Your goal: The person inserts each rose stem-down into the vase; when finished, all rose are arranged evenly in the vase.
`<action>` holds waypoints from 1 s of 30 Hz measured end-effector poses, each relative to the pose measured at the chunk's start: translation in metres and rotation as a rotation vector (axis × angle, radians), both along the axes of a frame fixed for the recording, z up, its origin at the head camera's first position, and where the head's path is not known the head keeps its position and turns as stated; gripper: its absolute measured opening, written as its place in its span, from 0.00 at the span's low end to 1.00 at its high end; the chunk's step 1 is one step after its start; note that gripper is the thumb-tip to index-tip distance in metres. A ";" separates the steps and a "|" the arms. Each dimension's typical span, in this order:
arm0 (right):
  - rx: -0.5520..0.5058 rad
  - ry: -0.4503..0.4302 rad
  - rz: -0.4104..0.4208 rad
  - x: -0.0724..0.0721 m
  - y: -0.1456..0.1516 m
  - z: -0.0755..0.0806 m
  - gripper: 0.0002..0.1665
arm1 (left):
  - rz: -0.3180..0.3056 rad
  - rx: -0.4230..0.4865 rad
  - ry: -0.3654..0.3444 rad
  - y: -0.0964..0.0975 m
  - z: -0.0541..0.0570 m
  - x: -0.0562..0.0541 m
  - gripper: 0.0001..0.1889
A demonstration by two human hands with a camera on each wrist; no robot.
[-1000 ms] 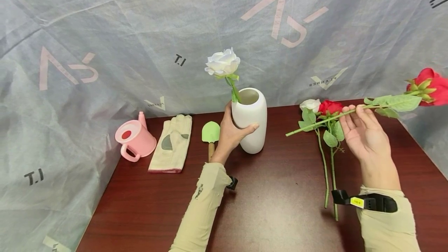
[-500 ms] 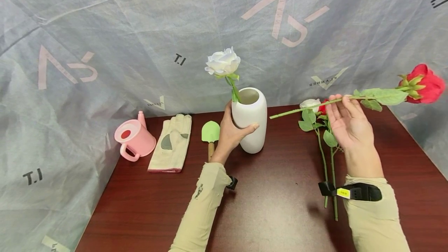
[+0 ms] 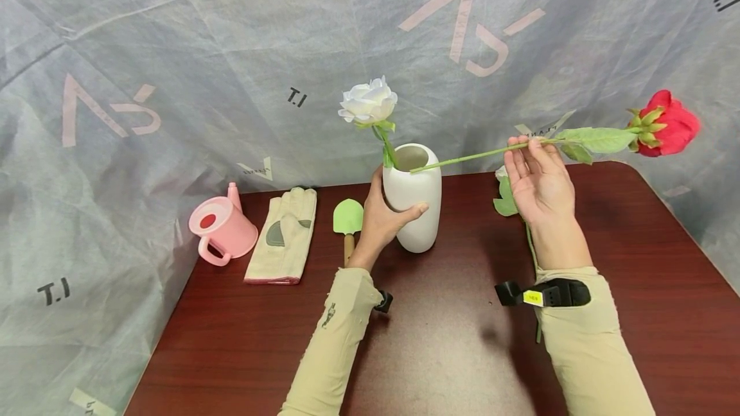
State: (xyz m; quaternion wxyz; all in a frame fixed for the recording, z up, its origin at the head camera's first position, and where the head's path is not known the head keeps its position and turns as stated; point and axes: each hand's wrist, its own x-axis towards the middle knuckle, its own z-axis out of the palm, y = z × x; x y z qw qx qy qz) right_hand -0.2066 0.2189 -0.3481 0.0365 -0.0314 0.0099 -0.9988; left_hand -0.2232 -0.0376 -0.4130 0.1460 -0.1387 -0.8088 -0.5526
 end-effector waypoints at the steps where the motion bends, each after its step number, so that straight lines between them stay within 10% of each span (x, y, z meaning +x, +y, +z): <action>1: 0.003 -0.005 -0.004 -0.001 -0.002 0.002 0.12 | 0.000 0.001 0.002 0.000 0.000 0.000 0.51; 30: 0.171 -0.105 -0.138 -0.009 -0.023 0.025 0.08 | 0.011 0.020 0.004 0.002 0.000 0.001 0.52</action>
